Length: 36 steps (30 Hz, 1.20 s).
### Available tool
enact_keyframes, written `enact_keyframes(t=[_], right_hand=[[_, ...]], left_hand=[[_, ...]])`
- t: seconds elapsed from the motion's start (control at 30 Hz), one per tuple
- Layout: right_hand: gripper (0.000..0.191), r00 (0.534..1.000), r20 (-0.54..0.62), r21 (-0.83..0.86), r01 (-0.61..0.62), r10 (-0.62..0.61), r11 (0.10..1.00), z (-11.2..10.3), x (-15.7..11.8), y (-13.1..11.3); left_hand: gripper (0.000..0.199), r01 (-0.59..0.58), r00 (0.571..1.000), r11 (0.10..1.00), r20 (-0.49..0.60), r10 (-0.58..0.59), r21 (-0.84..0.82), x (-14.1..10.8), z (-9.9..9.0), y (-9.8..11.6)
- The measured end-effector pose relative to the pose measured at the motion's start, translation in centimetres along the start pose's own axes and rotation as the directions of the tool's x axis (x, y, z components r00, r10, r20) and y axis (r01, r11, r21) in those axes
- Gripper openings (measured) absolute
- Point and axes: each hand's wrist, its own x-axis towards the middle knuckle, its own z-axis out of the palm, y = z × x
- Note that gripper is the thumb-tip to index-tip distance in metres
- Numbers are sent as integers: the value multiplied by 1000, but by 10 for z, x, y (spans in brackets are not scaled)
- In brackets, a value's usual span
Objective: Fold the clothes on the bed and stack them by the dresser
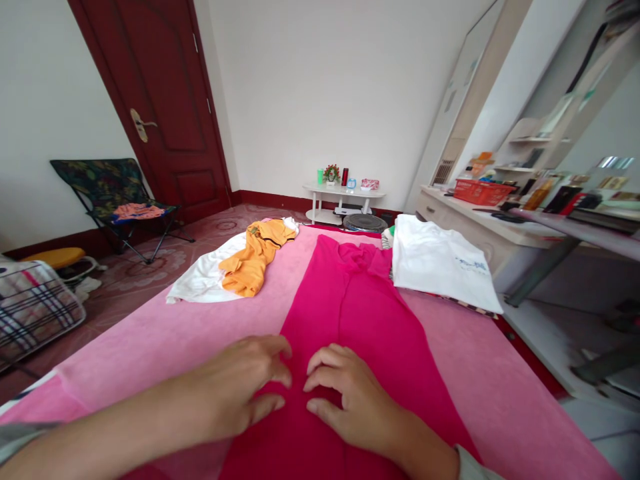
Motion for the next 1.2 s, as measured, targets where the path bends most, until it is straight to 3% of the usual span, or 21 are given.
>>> enact_keyframes(t=[0.07, 0.2, 0.33, 0.47, 0.67, 0.77, 0.83, 0.9, 1.03, 1.1, 1.2], right_hand=[[14, 1000, 7, 2, -12, 12, 1000, 1, -1, 2], [15, 1000, 19, 22, -10, 10, 1000, 2, -2, 5], [13, 1000, 23, 35, 0, 0, 999, 0, -3, 9], [11, 999, 29, 44, 23, -25, 999, 0, -1, 14], [13, 1000, 29, 129, 9, -13, 992, -1, 4, 14], [14, 997, 43, 173, -71, 64, 982, -12, -6, 9], [16, 985, 25, 115, -175, 173, 978, -25, -24, 10], [18, 944, -69, -24, -325, 323, 945, -41, -50, 14], [33, 778, -326, -274, -621, 537, 734, -66, -110, 27], [38, 694, -352, -293, -719, 628, 630, -69, -133, 27], [25, 580, -324, -268, -814, 747, 516, -65, -152, 23]], left_hand=[[22, -66, 997, 996, 31, 68, -58, 40, 2, -10], [40, -103, 987, 988, -134, 87, -114, 133, 29, -39], [49, -3, 988, 999, -153, -2, -33, 194, 64, -60], [50, 55, 977, 996, -212, -39, 70, 207, 83, -67], [52, 39, 980, 997, -197, -25, 65, 205, 84, -72], [52, 28, 979, 999, -201, -19, 41, 204, 83, -72], [51, 21, 977, 999, -211, -15, 28, 203, 82, -72], [50, 16, 976, 1000, -219, -12, 17, 202, 81, -72], [45, 1, 971, 1000, -239, -7, -25, 202, 81, -74], [43, -10, 966, 999, -259, 0, -37, 203, 81, -74], [38, -38, 958, 998, -287, 23, -49, 202, 81, -75]])
